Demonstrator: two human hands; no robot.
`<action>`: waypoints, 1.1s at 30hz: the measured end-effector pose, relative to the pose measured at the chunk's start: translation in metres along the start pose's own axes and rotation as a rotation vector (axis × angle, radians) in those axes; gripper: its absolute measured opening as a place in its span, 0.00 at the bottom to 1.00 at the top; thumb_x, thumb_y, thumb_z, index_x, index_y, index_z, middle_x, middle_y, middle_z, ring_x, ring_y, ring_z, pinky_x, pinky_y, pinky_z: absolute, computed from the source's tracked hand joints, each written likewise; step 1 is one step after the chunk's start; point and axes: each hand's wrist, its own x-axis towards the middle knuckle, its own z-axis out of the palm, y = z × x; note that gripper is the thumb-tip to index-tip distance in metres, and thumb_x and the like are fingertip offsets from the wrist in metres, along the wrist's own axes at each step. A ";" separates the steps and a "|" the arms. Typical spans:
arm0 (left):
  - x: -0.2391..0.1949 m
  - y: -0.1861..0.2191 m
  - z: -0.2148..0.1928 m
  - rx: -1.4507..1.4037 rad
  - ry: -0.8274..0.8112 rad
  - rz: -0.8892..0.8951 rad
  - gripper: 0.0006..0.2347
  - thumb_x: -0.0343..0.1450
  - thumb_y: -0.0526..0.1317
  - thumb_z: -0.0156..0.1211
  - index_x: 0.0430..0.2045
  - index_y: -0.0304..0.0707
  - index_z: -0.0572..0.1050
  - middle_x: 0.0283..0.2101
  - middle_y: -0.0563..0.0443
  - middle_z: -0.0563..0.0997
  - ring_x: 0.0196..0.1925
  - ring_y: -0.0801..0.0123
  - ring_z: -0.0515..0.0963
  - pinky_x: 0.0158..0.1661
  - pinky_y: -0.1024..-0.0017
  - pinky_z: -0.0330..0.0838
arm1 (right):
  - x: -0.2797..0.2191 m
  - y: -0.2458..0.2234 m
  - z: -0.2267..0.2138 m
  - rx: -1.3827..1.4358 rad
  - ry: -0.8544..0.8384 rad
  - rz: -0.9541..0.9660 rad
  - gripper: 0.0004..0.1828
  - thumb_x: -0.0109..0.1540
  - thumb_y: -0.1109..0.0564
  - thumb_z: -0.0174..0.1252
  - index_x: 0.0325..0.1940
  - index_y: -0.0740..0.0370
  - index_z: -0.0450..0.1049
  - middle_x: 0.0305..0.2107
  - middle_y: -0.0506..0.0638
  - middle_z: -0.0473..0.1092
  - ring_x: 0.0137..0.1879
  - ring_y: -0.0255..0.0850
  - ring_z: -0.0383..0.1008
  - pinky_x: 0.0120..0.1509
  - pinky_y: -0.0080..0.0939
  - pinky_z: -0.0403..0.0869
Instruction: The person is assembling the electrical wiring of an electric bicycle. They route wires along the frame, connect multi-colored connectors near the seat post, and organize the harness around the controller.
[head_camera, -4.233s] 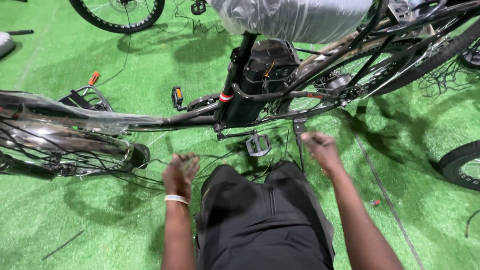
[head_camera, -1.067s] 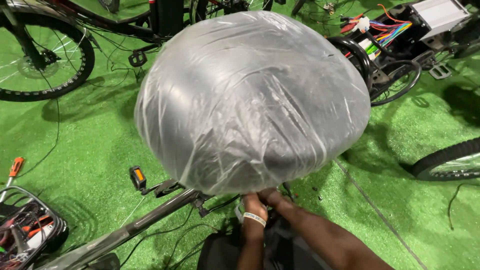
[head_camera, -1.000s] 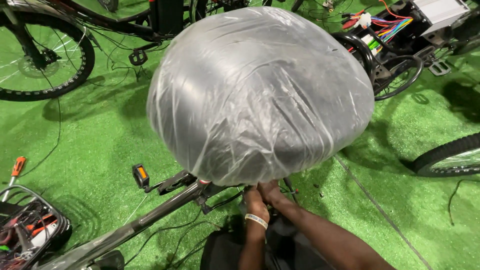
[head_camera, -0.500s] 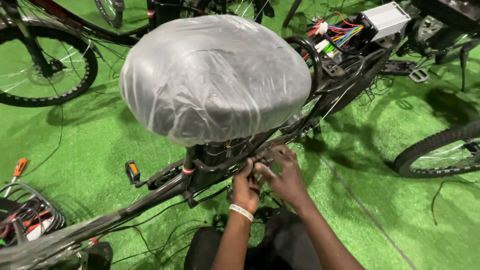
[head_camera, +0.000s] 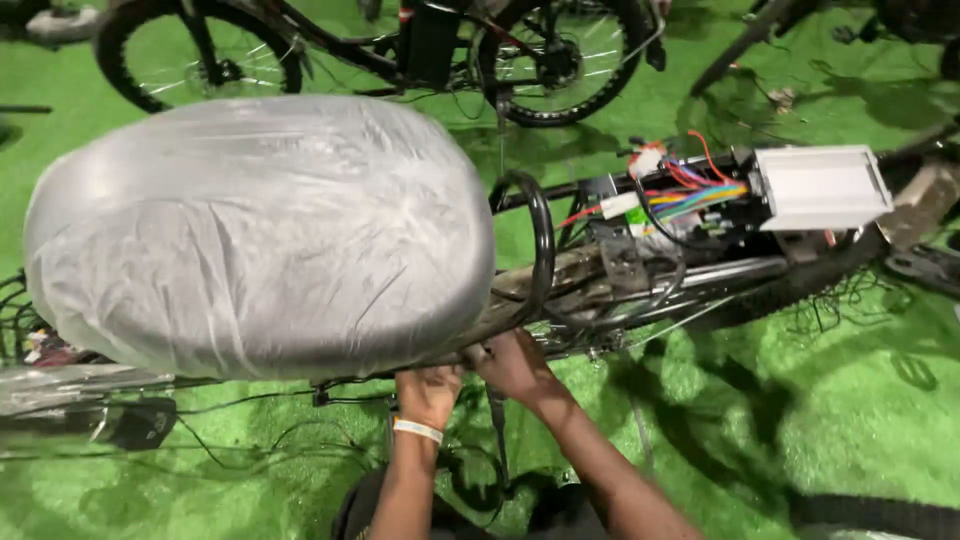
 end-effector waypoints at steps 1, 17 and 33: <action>0.001 0.000 -0.006 -0.059 0.016 -0.034 0.05 0.66 0.44 0.62 0.23 0.48 0.73 0.34 0.62 0.81 0.36 0.72 0.78 0.28 0.81 0.68 | 0.001 -0.008 -0.012 -0.035 -0.072 0.001 0.11 0.58 0.51 0.57 0.37 0.59 0.79 0.31 0.55 0.77 0.45 0.52 0.78 0.51 0.53 0.75; -0.026 -0.036 0.035 0.820 0.160 0.347 0.13 0.65 0.26 0.43 0.05 0.33 0.63 0.09 0.48 0.61 0.07 0.70 0.53 0.08 0.71 0.49 | -0.035 0.068 0.022 -0.073 0.203 -0.115 0.19 0.51 0.49 0.69 0.23 0.57 0.64 0.27 0.48 0.67 0.36 0.42 0.66 0.45 0.43 0.66; -0.043 -0.011 0.010 1.334 -0.018 0.587 0.16 0.65 0.23 0.58 0.45 0.40 0.76 0.43 0.48 0.79 0.44 0.63 0.79 0.46 0.69 0.76 | -0.044 -0.073 0.057 0.269 0.332 0.113 0.24 0.56 0.45 0.62 0.45 0.68 0.73 0.34 0.63 0.74 0.44 0.59 0.75 0.46 0.59 0.75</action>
